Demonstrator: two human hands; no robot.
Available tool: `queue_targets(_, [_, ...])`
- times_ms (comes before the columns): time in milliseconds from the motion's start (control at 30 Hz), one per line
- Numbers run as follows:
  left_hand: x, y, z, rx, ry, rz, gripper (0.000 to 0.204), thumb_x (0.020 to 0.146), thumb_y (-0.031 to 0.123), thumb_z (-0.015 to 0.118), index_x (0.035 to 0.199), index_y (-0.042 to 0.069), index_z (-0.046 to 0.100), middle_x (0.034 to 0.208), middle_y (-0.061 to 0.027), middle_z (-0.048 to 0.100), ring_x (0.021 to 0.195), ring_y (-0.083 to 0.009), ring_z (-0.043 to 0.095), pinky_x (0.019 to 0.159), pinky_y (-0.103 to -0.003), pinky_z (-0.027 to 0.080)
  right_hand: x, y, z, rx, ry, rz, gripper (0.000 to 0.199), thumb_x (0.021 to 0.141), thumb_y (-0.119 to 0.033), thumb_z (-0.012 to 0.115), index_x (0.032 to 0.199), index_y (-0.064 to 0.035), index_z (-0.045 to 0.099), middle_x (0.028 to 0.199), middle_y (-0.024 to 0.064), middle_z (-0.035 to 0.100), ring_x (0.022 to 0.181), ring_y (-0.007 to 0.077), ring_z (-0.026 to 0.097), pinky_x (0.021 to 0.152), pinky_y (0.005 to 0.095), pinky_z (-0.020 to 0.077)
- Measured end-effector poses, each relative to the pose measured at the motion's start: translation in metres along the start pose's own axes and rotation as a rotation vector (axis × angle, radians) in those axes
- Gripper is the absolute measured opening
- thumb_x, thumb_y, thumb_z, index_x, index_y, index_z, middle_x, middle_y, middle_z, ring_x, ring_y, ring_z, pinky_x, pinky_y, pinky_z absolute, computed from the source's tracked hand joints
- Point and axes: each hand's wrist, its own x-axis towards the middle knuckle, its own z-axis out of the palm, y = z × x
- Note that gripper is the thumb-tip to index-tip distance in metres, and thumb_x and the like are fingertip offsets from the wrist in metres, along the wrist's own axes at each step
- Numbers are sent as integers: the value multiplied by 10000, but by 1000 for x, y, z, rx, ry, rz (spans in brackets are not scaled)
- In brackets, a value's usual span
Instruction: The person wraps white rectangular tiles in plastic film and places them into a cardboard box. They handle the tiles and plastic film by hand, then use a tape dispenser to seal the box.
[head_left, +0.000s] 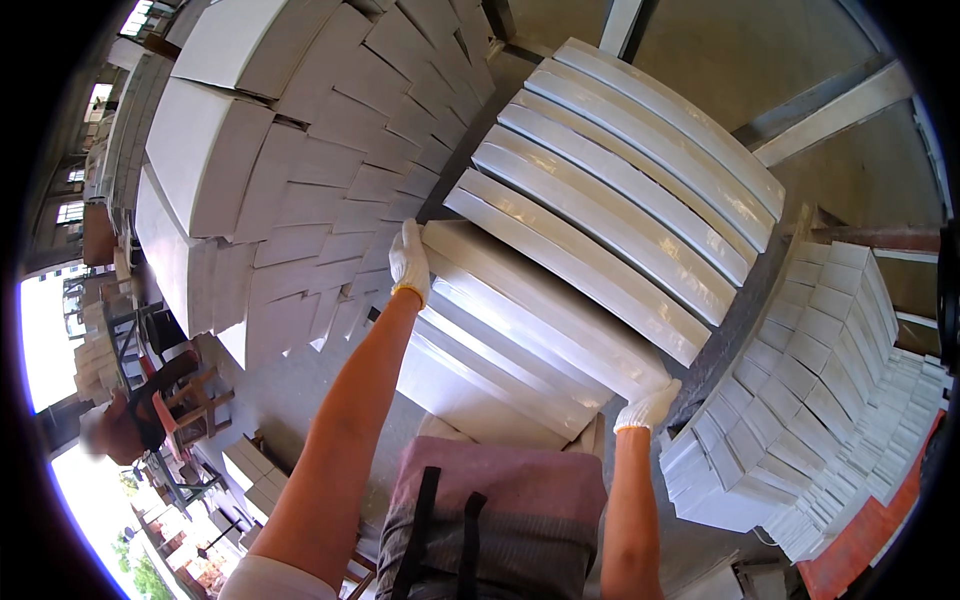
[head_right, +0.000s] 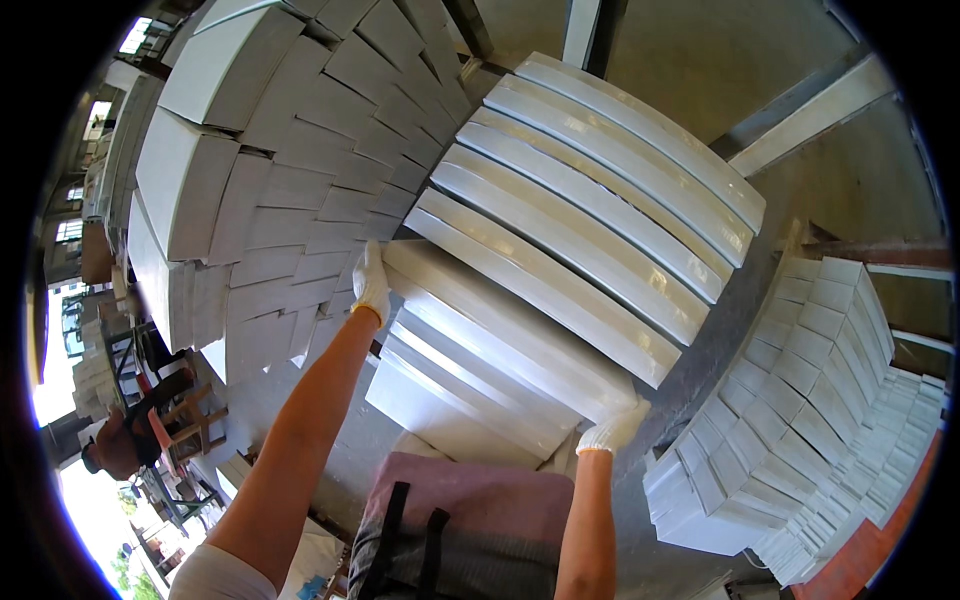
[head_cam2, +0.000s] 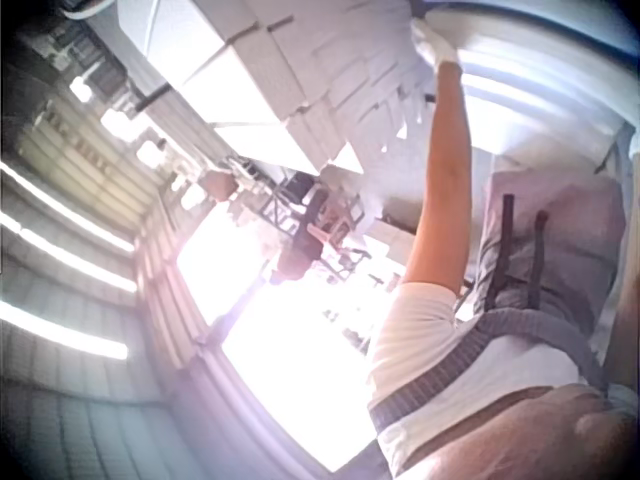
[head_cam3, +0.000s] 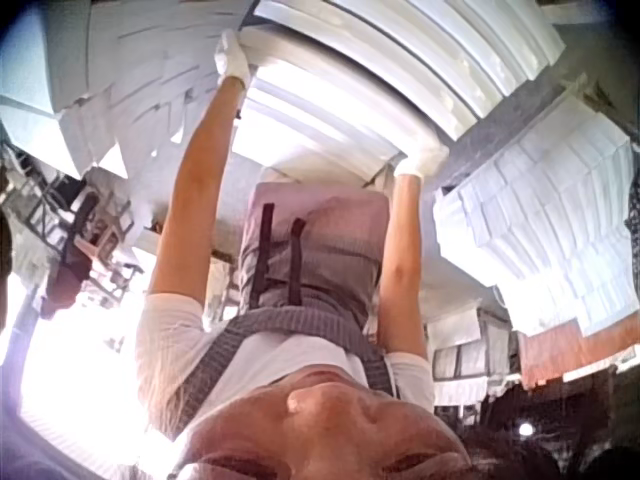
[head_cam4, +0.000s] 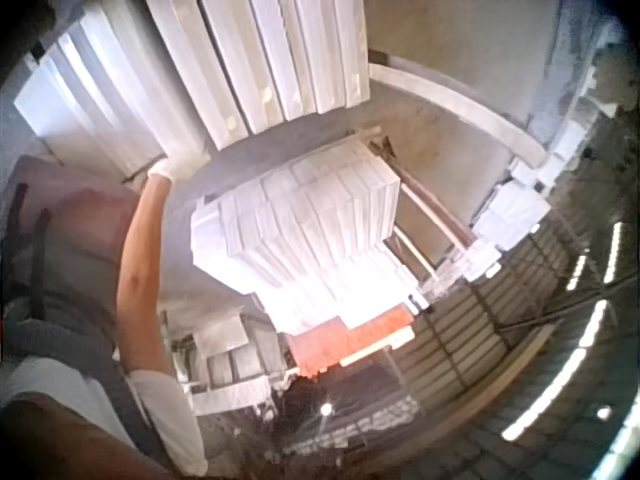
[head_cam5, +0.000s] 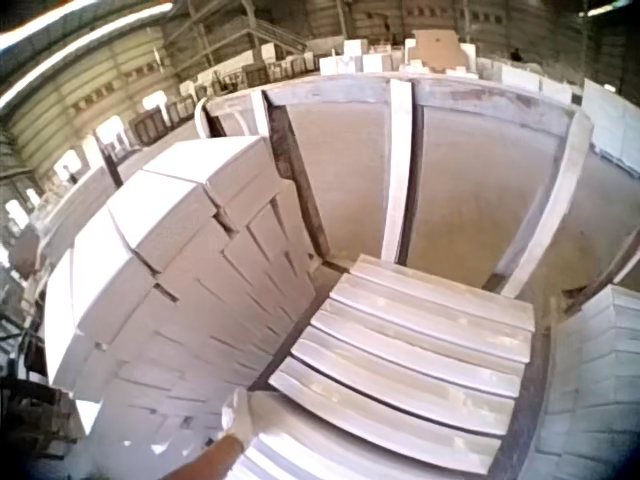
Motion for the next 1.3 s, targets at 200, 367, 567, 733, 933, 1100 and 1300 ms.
queue_targets(200, [-2, 3, -11, -35, -98, -8, 597, 955, 505, 528, 1226, -18, 629, 1098, -99, 662, 981, -206, 582, 878, -323, 448, 4, -1, -15, 10, -151, 46, 691, 998, -558, 410, 1454, -38, 404, 1486, 156, 436, 1361, 297, 438, 1160, 442, 308])
queue_targets(367, [-17, 7, -19, -92, -129, -44, 625, 957, 509, 536, 1340, 17, 568, 1248, -114, 622, 1073, -223, 579, 912, -326, 461, 7, -7, -30, 58, -107, 72, 585, 951, -533, 502, 1311, -73, 547, 1323, 88, 579, 1224, 228, 543, 1095, 380, 350])
queue_targets(567, [-43, -40, -93, 245, -223, 135, 449, 991, 245, 492, 1368, 1, 502, 1369, -232, 541, 1241, -412, 520, 1054, -418, 408, 36, -14, -82, -56, -205, 70, 243, 951, -474, 490, 1052, -253, 493, 1050, -45, 477, 1043, 90, 444, 1124, 351, 241])
queue_targets(733, [-165, -100, -234, 441, -353, 30, 415, 990, 368, 513, 1261, 70, 612, 1163, -177, 670, 1090, -289, 629, 954, -423, 471, 35, -22, -116, -171, -95, 78, 581, 994, -410, 490, 1508, -176, 354, 1455, 64, 484, 1286, 255, 513, 1084, 453, 396])
queue_targets(933, [-452, -254, -435, 895, -232, -402, 490, 934, 398, 472, 1240, 58, 648, 1281, -191, 635, 1191, -354, 598, 994, -434, 454, -4, -70, -126, -559, -274, 71, 543, 992, -408, 499, 1465, -167, 388, 1376, 74, 523, 1210, 257, 548, 1024, 452, 433])
queue_targets(1100, [-588, -312, -476, 940, -398, -308, 445, 954, 359, 438, 1185, 64, 678, 1251, -162, 658, 1171, -352, 607, 992, -434, 461, -47, -103, -148, -733, -467, 56, 513, 990, -406, 506, 1430, -159, 416, 1310, 82, 555, 1147, 258, 577, 973, 452, 465])
queue_targets(1300, [-597, -293, -463, 623, -164, -247, 462, 947, 439, 504, 1141, 63, 689, 1118, -169, 693, 1067, -328, 648, 930, -411, 487, -105, -101, -199, -953, -682, 24, 478, 987, -403, 515, 1387, -149, 450, 1231, 92, 594, 1071, 260, 612, 912, 451, 502])
